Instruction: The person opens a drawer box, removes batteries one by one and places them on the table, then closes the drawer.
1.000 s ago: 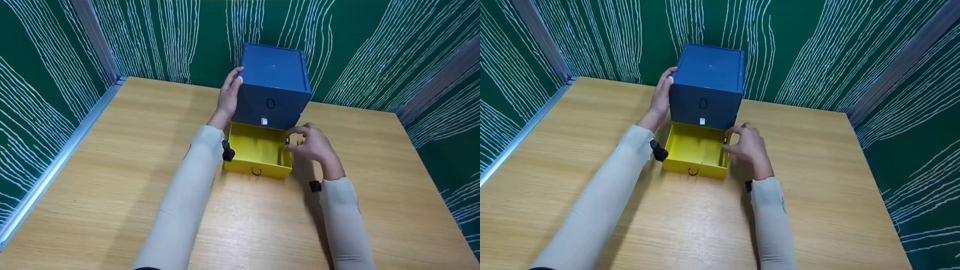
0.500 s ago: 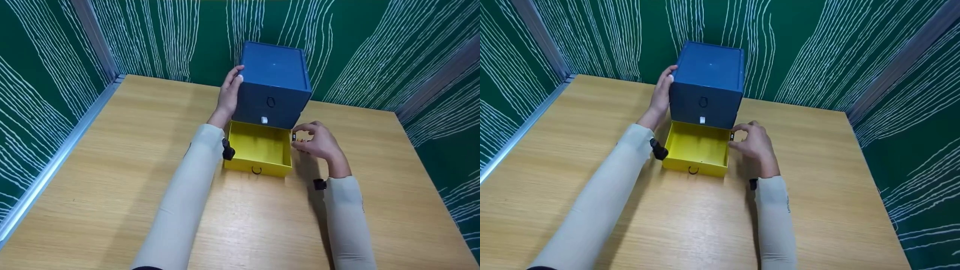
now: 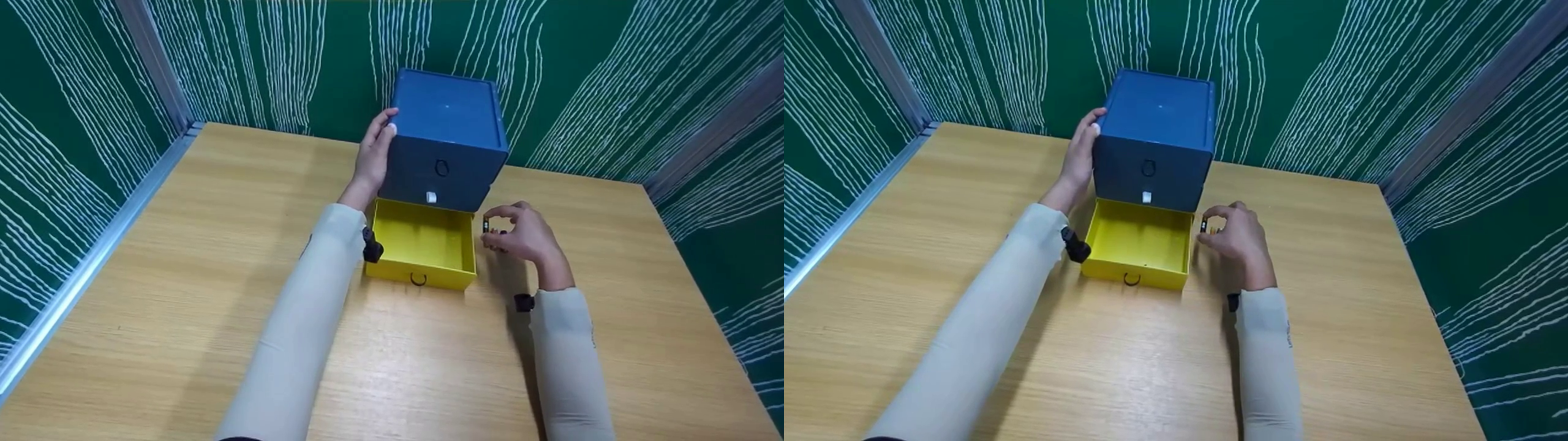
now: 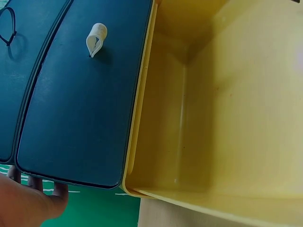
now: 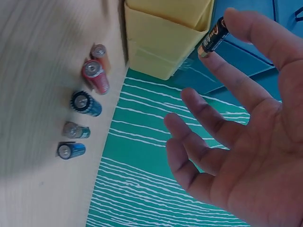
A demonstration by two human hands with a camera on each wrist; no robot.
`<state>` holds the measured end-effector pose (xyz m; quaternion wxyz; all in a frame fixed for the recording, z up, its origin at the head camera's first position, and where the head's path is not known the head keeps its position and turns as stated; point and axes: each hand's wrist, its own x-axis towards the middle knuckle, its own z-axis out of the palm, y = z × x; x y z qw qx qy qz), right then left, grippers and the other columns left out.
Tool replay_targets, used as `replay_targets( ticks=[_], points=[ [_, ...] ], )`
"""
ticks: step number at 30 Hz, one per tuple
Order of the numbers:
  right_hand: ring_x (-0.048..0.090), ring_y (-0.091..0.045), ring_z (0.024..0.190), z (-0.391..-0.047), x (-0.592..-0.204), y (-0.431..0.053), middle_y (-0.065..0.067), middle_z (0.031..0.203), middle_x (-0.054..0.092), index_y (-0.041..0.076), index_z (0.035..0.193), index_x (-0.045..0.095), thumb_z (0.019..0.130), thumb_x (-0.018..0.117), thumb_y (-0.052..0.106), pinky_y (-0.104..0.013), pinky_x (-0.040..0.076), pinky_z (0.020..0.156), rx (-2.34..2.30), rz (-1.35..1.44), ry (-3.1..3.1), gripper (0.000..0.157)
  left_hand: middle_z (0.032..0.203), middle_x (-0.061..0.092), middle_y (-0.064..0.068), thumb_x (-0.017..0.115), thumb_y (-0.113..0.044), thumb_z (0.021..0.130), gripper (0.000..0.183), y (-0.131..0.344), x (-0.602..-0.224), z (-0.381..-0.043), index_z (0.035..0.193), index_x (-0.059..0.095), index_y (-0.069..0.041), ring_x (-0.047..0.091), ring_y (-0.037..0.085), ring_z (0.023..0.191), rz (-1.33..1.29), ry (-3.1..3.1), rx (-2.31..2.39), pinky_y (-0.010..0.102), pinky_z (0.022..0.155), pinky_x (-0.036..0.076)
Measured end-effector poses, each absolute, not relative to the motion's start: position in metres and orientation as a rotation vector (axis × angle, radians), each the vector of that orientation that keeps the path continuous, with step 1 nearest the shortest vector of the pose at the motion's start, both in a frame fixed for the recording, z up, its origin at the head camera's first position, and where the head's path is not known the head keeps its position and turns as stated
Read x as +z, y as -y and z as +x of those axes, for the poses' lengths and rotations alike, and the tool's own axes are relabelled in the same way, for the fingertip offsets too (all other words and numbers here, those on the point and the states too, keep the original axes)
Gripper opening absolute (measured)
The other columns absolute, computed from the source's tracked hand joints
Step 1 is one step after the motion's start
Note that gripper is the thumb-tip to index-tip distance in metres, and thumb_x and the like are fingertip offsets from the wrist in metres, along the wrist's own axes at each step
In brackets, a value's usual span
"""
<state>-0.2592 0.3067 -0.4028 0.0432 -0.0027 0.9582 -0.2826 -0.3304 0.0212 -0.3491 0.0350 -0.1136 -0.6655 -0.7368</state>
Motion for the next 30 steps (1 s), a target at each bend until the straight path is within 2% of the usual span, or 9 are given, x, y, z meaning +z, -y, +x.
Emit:
replay_targets(
  ticks=[8, 19, 30],
  points=[
    [0.04, -0.03, 0.099, -0.265, -0.413, -0.31, -0.009, 0.112, 0.045, 0.024, 0.108, 0.059, 0.069, 0.069, 0.041, -0.044, 0.039, 0.081, -0.789, -0.059, -2.974, 0.044, 0.139, 0.031, -0.008, 0.034, -0.031, 0.093, 0.036, -0.02, -0.349, -0.33, 0.128, 0.04, -0.026, 0.032, 0.009, 0.123, -0.38, 2.024, -2.242, 0.034, 0.103, 0.025],
    [0.038, -0.031, 0.101, -0.268, -0.418, -0.31, -0.01, 0.118, 0.041, 0.023, 0.111, 0.057, 0.07, 0.068, 0.04, -0.048, 0.037, 0.085, -0.787, -0.009, -2.938, 0.046, 0.139, 0.031, -0.008, 0.034, -0.033, 0.093, 0.037, -0.019, -0.349, -0.329, 0.129, 0.039, -0.026, 0.031, 0.009, 0.123, -0.395, 2.031, -2.218, 0.035, 0.103, 0.024],
    [0.029, -0.034, 0.107, -0.273, -0.427, -0.312, -0.011, 0.121, 0.038, 0.025, 0.109, 0.057, 0.068, 0.068, 0.048, -0.052, 0.034, 0.086, -0.721, 0.068, -2.98, 0.049, 0.14, 0.03, -0.008, 0.033, -0.033, 0.093, 0.037, -0.019, -0.348, -0.329, 0.129, 0.038, -0.027, 0.032, 0.01, 0.123, -0.391, 2.035, -2.234, 0.036, 0.103, 0.025]
  ],
)
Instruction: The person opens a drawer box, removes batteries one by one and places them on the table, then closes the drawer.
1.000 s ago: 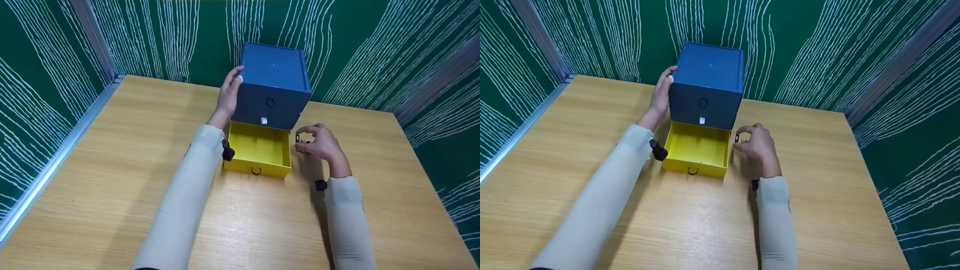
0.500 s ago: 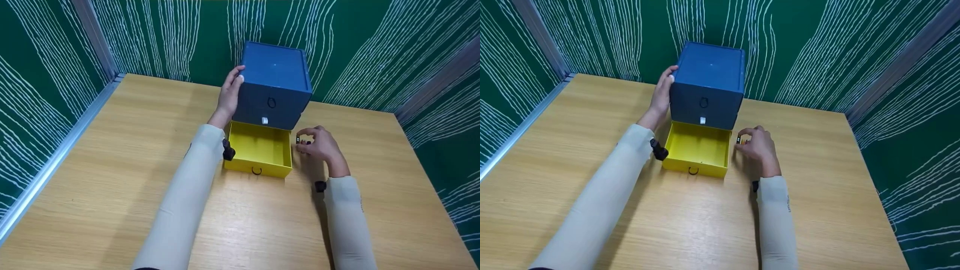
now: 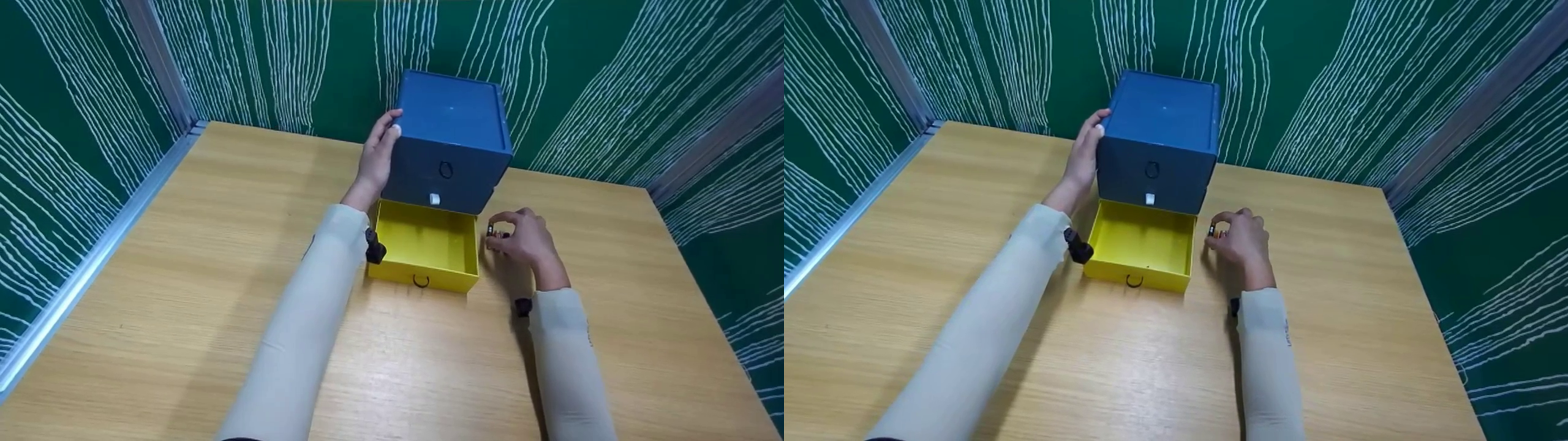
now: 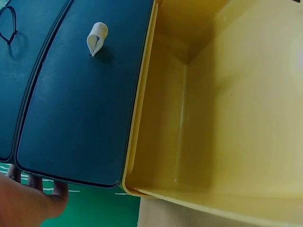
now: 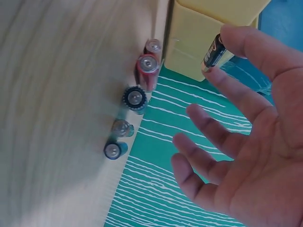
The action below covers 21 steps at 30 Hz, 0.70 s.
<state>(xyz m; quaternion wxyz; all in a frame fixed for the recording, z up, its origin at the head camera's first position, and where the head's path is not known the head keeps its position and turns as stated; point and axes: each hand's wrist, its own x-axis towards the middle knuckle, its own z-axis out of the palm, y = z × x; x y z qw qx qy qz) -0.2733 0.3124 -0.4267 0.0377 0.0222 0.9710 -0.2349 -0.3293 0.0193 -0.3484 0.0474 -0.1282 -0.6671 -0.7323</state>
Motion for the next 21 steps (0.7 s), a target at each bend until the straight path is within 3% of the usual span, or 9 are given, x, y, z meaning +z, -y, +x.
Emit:
replay_targets(
  ticks=[7, 14, 21],
  points=[
    [0.031, -0.037, 0.105, -0.2758, -0.4336, -0.3113, -0.015, 0.122, 0.038, 0.023, 0.112, 0.057, 0.071, 0.067, 0.041, -0.052, 0.035, 0.082, -0.673, 0.02, -2.997, 0.046, 0.139, 0.03, -0.007, 0.034, -0.033, 0.093, 0.036, -0.0191, -0.3482, -0.3288, 0.128, 0.039, -0.027, 0.034, 0.011, 0.12, -0.386, 2.013, -2.275, 0.037, 0.102, 0.026],
    [0.029, -0.037, 0.104, -0.2758, -0.4352, -0.3103, -0.015, 0.117, 0.04, 0.023, 0.111, 0.057, 0.072, 0.067, 0.039, -0.052, 0.026, 0.08, -0.613, 0.029, -3.02, 0.044, 0.14, 0.029, -0.008, 0.033, -0.034, 0.093, 0.036, -0.0192, -0.3481, -0.328, 0.128, 0.039, -0.029, 0.033, 0.011, 0.122, -0.378, 2.028, -2.261, 0.038, 0.103, 0.025],
    [0.028, -0.037, 0.104, -0.2776, -0.4361, -0.3093, -0.013, 0.115, 0.04, 0.024, 0.112, 0.057, 0.072, 0.068, 0.038, -0.052, 0.025, 0.08, -0.587, 0.032, -2.989, 0.044, 0.14, 0.029, -0.007, 0.033, -0.034, 0.093, 0.037, -0.0199, -0.3474, -0.3291, 0.129, 0.038, -0.028, 0.034, 0.012, 0.121, -0.38, 2.022, -2.27, 0.038, 0.102, 0.027]
  ],
)
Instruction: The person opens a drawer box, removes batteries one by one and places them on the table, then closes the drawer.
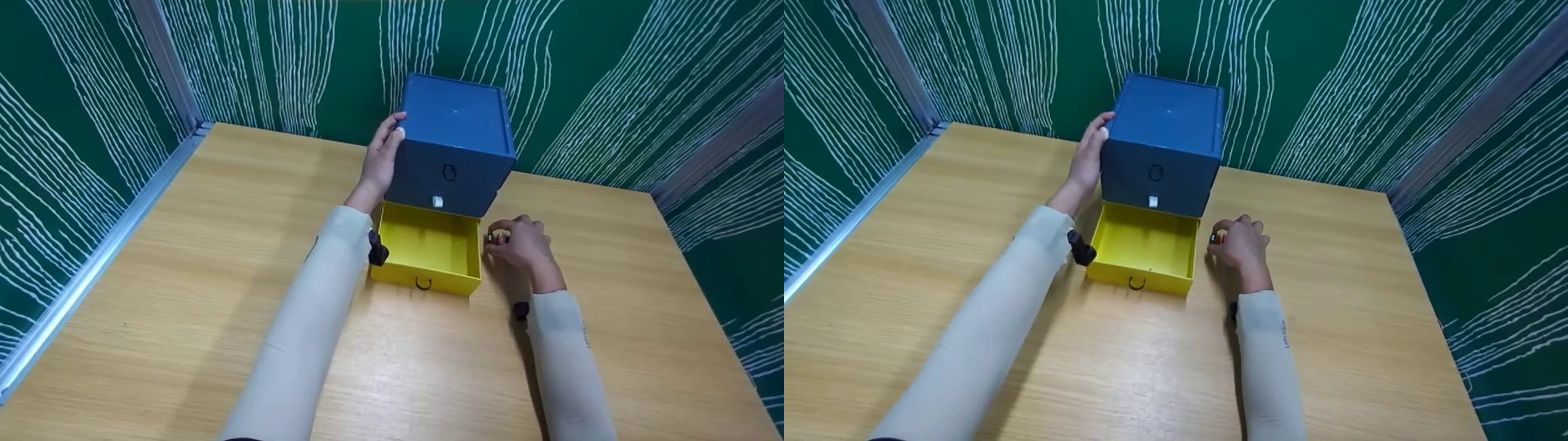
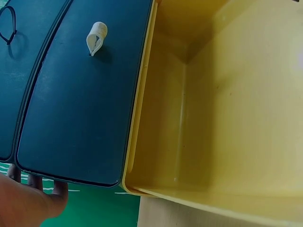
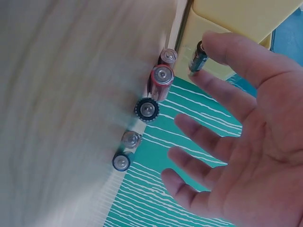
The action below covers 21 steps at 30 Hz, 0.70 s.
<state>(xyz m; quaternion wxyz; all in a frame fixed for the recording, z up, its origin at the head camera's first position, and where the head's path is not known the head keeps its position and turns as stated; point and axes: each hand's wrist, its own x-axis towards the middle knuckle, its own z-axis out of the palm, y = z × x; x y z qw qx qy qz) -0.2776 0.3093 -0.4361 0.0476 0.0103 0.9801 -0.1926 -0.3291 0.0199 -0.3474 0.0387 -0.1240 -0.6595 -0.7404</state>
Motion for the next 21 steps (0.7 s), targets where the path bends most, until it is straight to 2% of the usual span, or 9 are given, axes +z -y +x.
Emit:
replay_targets(
  ticks=[8, 21],
  points=[
    [0.027, -0.035, 0.103, -0.2778, -0.4379, -0.3074, -0.011, 0.114, 0.04, 0.025, 0.112, 0.057, 0.071, 0.069, 0.037, -0.047, 0.027, 0.077, -0.598, 0.052, -2.963, 0.045, 0.14, 0.029, -0.008, 0.034, -0.034, 0.093, 0.037, -0.0198, -0.348, -0.3291, 0.129, 0.038, -0.029, 0.034, 0.012, 0.121, -0.373, 2.034, -2.265, 0.038, 0.102, 0.027],
    [0.027, -0.034, 0.103, -0.2826, -0.4406, -0.3042, -0.011, 0.11, 0.042, 0.023, 0.108, 0.06, 0.07, 0.07, 0.035, -0.048, 0.023, 0.078, -0.565, -0.017, -2.994, 0.042, 0.139, 0.031, -0.007, 0.035, -0.034, 0.093, 0.037, -0.0197, -0.3492, -0.3297, 0.129, 0.039, -0.027, 0.037, 0.012, 0.118, -0.393, 2.002, -2.28, 0.038, 0.1, 0.029]
  ],
)
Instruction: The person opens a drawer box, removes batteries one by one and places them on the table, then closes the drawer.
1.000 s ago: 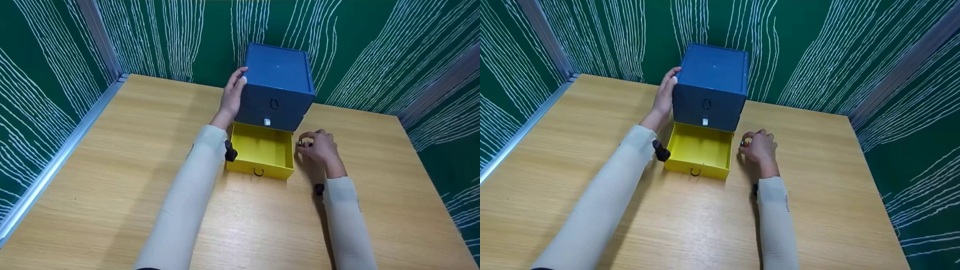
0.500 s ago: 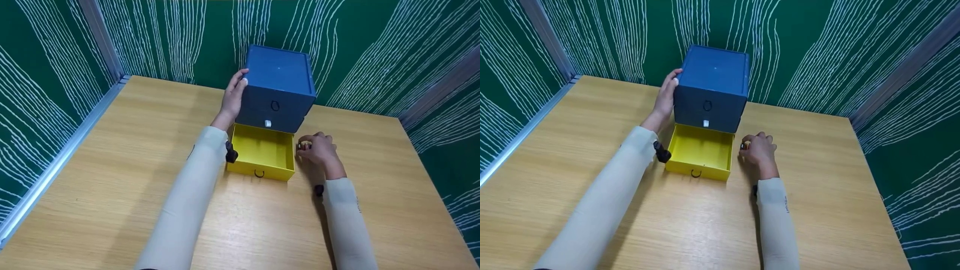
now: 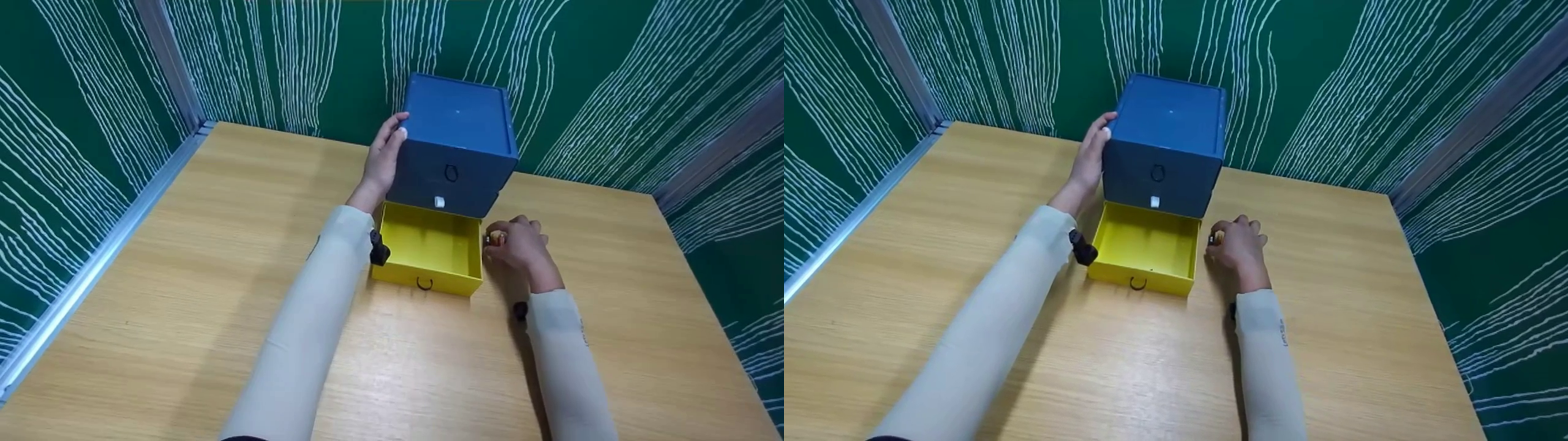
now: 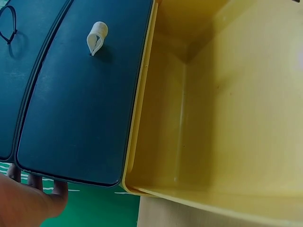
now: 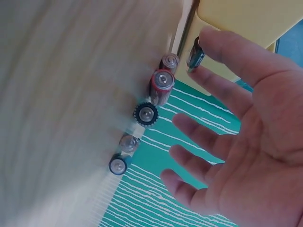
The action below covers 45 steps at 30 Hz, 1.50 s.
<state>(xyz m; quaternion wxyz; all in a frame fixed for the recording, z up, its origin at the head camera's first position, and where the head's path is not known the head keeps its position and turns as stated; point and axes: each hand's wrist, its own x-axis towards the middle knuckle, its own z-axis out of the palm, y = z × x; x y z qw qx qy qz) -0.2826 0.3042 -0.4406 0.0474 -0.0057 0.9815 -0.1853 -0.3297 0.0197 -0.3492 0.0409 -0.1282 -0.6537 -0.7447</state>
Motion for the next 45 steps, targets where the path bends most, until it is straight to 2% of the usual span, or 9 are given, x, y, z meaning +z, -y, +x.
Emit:
replay_targets(
  ticks=[13, 19, 27, 36, 40, 45],
  points=[
    [0.027, -0.034, 0.1, -0.288, -0.442, -0.303, -0.01, 0.108, 0.043, 0.024, 0.108, 0.06, 0.068, 0.073, 0.031, -0.05, 0.023, 0.08, -0.477, -0.041, -2.979, 0.042, 0.14, 0.029, -0.009, 0.035, -0.036, 0.092, 0.037, -0.019, -0.348, -0.329, 0.128, 0.039, -0.029, 0.034, 0.012, 0.121, -0.38, 2.038, -2.26, 0.038, 0.102, 0.027],
    [0.026, -0.035, 0.1, -0.289, -0.443, -0.302, -0.011, 0.108, 0.043, 0.025, 0.107, 0.061, 0.068, 0.073, 0.029, -0.05, 0.023, 0.08, -0.427, -0.036, -2.986, 0.041, 0.14, 0.029, -0.008, 0.034, -0.037, 0.092, 0.038, -0.021, -0.348, -0.329, 0.129, 0.037, -0.03, 0.037, 0.013, 0.118, -0.385, 2.054, -2.263, 0.038, 0.099, 0.031],
    [0.026, -0.037, 0.101, -0.293, -0.445, -0.301, -0.014, 0.108, 0.042, 0.022, 0.104, 0.061, 0.067, 0.072, 0.035, -0.054, 0.021, 0.079, -0.369, -0.048, -3.003, 0.041, 0.14, 0.028, -0.007, 0.034, -0.035, 0.093, 0.037, -0.02, -0.347, -0.33, 0.129, 0.038, -0.028, 0.035, 0.014, 0.12, -0.402, 2.012, -2.299, 0.04, 0.101, 0.027],
    [0.03, -0.036, 0.1, -0.283, -0.434, -0.3, -0.013, 0.11, 0.045, 0.021, 0.112, 0.058, 0.072, 0.068, 0.035, -0.052, 0.022, 0.079, -0.398, -0.06, -3.061, 0.043, 0.141, 0.027, -0.008, 0.033, -0.037, 0.092, 0.038, -0.02, -0.346, -0.328, 0.129, 0.037, -0.031, 0.035, 0.014, 0.12, -0.38, 2.041, -2.296, 0.042, 0.1, 0.028],
    [0.035, -0.034, 0.097, -0.272, -0.424, -0.301, -0.012, 0.111, 0.048, 0.02, 0.109, 0.059, 0.074, 0.065, 0.036, -0.054, 0.025, 0.082, -0.469, -0.063, -3.131, 0.039, 0.141, 0.027, -0.008, 0.033, -0.035, 0.093, 0.037, -0.02, -0.346, -0.328, 0.129, 0.037, -0.03, 0.034, 0.014, 0.121, -0.385, 2.032, -2.296, 0.041, 0.101, 0.028],
    [0.041, -0.032, 0.091, -0.259, -0.417, -0.302, -0.011, 0.11, 0.05, 0.021, 0.108, 0.057, 0.074, 0.064, 0.035, -0.053, 0.035, 0.08, -0.483, -0.057, -3.149, 0.038, 0.141, 0.028, -0.007, 0.033, -0.035, 0.093, 0.038, -0.02, -0.346, -0.329, 0.13, 0.037, -0.029, 0.035, 0.015, 0.12, -0.383, 2.034, -2.293, 0.042, 0.1, 0.029]
  ],
)
